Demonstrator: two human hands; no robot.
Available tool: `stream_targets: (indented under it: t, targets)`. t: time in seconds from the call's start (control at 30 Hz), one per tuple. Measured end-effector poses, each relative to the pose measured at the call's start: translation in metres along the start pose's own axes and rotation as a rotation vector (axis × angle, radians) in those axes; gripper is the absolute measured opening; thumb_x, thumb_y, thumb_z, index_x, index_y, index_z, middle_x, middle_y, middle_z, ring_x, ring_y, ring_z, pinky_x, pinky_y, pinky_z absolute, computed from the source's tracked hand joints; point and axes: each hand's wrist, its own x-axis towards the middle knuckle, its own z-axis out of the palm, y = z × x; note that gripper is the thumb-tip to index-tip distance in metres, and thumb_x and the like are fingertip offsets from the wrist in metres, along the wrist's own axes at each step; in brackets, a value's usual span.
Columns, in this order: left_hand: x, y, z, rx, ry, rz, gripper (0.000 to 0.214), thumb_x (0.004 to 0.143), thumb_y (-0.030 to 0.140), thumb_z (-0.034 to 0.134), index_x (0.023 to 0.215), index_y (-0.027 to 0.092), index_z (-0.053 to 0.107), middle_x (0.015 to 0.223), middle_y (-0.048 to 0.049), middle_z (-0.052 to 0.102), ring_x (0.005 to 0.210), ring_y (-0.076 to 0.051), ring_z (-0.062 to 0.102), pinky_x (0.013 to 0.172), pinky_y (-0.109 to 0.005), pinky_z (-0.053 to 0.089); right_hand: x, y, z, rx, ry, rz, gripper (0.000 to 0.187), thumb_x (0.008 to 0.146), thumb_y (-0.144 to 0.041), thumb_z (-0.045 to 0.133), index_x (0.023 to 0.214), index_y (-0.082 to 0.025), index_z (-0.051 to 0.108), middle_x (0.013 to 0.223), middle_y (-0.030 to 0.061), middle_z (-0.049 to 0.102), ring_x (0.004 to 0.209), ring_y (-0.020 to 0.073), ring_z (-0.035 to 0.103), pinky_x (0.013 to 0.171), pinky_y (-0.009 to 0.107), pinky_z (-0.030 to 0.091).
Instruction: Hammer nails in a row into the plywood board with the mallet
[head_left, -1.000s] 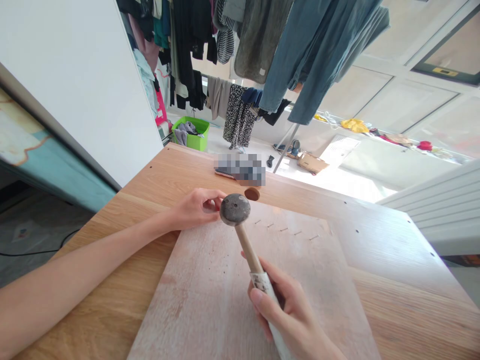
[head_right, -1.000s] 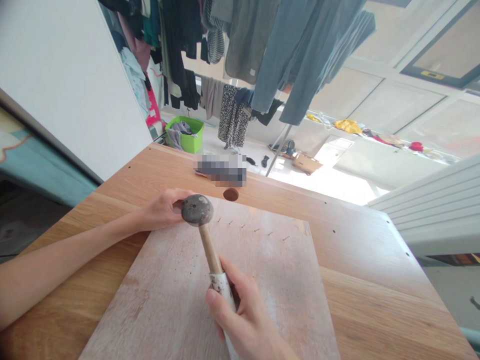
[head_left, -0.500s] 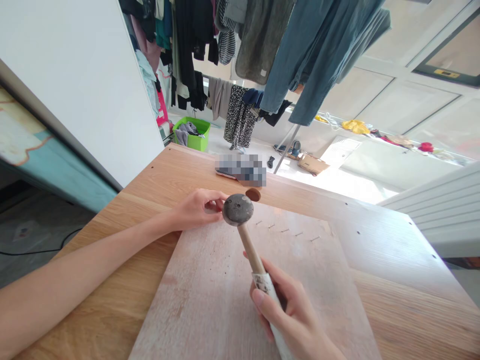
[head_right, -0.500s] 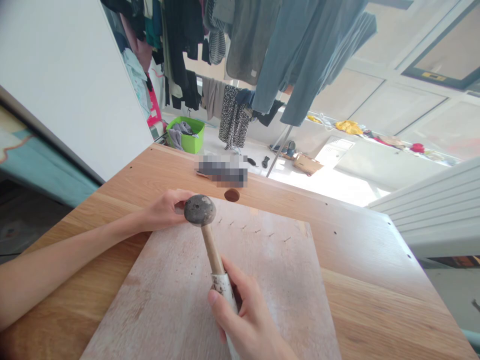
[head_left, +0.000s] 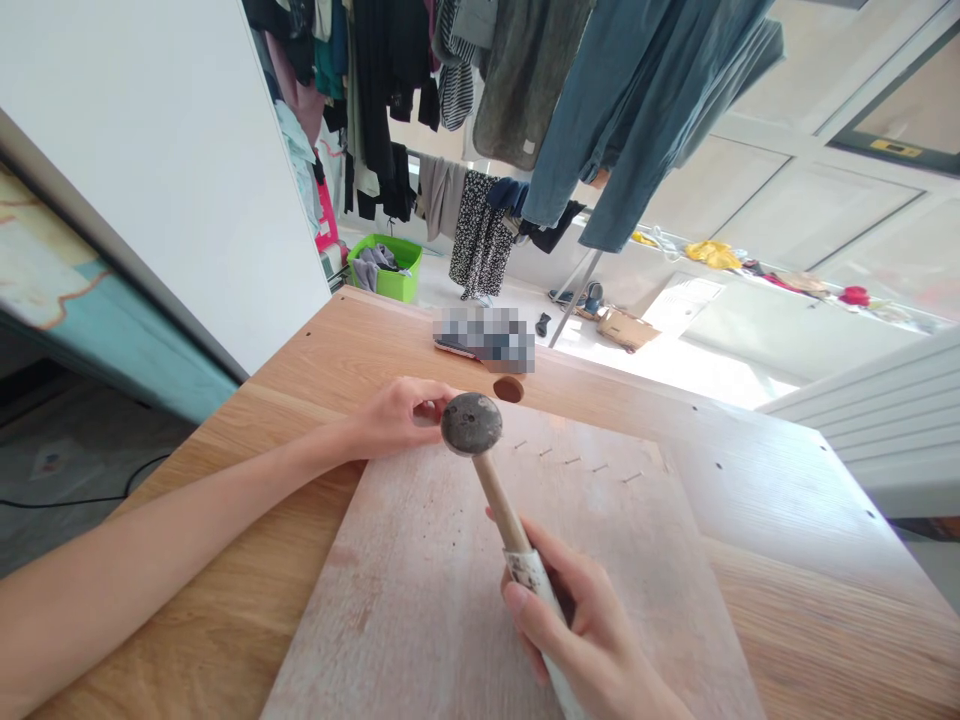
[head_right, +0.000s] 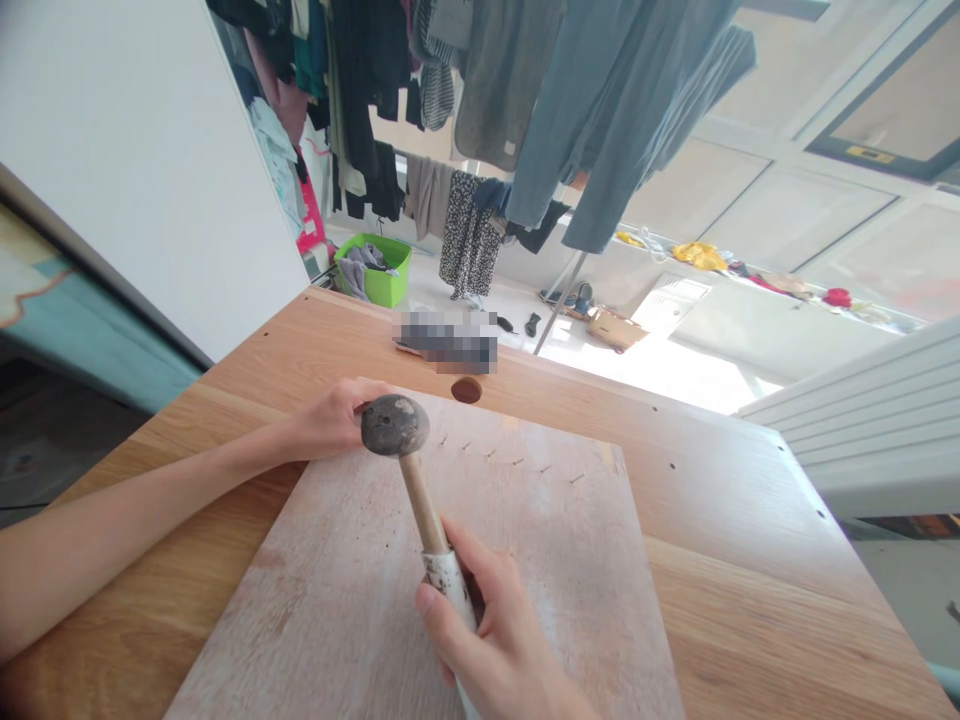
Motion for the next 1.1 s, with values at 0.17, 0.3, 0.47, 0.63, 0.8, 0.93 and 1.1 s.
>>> stream_targets:
  t: [0.17,0.3,0.47,0.63,0.8,0.93,1.1]
  targets:
    - [0.000,0.002,-0.001,-0.004,-0.016,-0.006,0.023,0.081,0.023,0.070,0.103,0.016,0.074,0.093,-0.0042,0.077,0.082,-0.016,0.070,0.072,-0.024,0.056,0.000,-0.002,-0.001,0.015,-0.022,-0.027,0.056,0.098,-0.046,0.055,0.145,-0.016,0.055,0.056,-0.0095,0.041,0.044,0.0088,0.043,0.049,0.023,0.034]
    - [0.000,0.002,-0.001,-0.010,-0.010,0.004,0.022,0.080,0.021,0.070,0.102,0.016,0.074,0.090,-0.0030,0.076,0.080,-0.015,0.070,0.071,-0.023,0.056,0.001,0.000,0.001,0.015,0.005,-0.033,0.056,0.097,-0.046,0.056,0.144,-0.016,0.055,0.055,-0.0091,0.044,0.043,0.0085,0.043,0.048,0.022,0.033]
    - [0.000,0.001,-0.001,-0.006,-0.018,0.010,0.021,0.080,0.019,0.071,0.101,0.017,0.074,0.088,-0.0020,0.076,0.079,-0.014,0.069,0.072,-0.023,0.055,0.002,0.001,0.002,0.024,0.025,-0.047,0.056,0.097,-0.046,0.056,0.145,-0.016,0.055,0.056,-0.0088,0.045,0.043,0.0084,0.044,0.049,0.023,0.035]
    - [0.000,0.000,-0.001,0.025,-0.020,0.016,0.018,0.081,0.019,0.071,0.098,0.017,0.074,0.086,-0.0013,0.075,0.077,-0.014,0.067,0.069,-0.022,0.053,0.000,0.004,-0.001,-0.005,0.016,-0.037,0.054,0.097,-0.044,0.057,0.144,-0.017,0.056,0.054,-0.0092,0.044,0.043,0.0088,0.044,0.048,0.023,0.035]
    - [0.000,0.001,-0.002,0.005,-0.036,0.035,0.015,0.082,0.018,0.070,0.096,0.017,0.074,0.088,-0.0016,0.075,0.078,-0.013,0.067,0.071,-0.023,0.053,-0.002,0.007,0.001,0.102,0.069,-0.048,0.058,0.096,-0.050,0.060,0.145,-0.020,0.052,0.070,-0.0069,0.049,0.045,0.0074,0.047,0.049,0.024,0.041]
    - [-0.001,0.003,-0.001,-0.015,-0.034,0.021,0.014,0.083,0.022,0.070,0.096,0.017,0.074,0.087,-0.0030,0.076,0.077,-0.013,0.068,0.073,-0.025,0.055,-0.006,-0.003,0.005,0.260,0.177,-0.071,0.057,0.093,-0.058,0.060,0.135,-0.020,0.056,0.069,-0.0073,0.047,0.045,0.0077,0.043,0.043,0.022,0.039]
    - [-0.001,0.004,-0.001,-0.017,-0.022,-0.002,0.016,0.082,0.027,0.073,0.095,0.017,0.074,0.089,-0.0039,0.077,0.077,-0.013,0.068,0.077,-0.028,0.056,-0.007,-0.002,0.008,0.300,0.376,-0.149,0.043,0.092,-0.053,0.065,0.120,-0.024,0.052,0.067,-0.0087,0.047,0.045,0.0079,0.044,0.043,0.020,0.042]
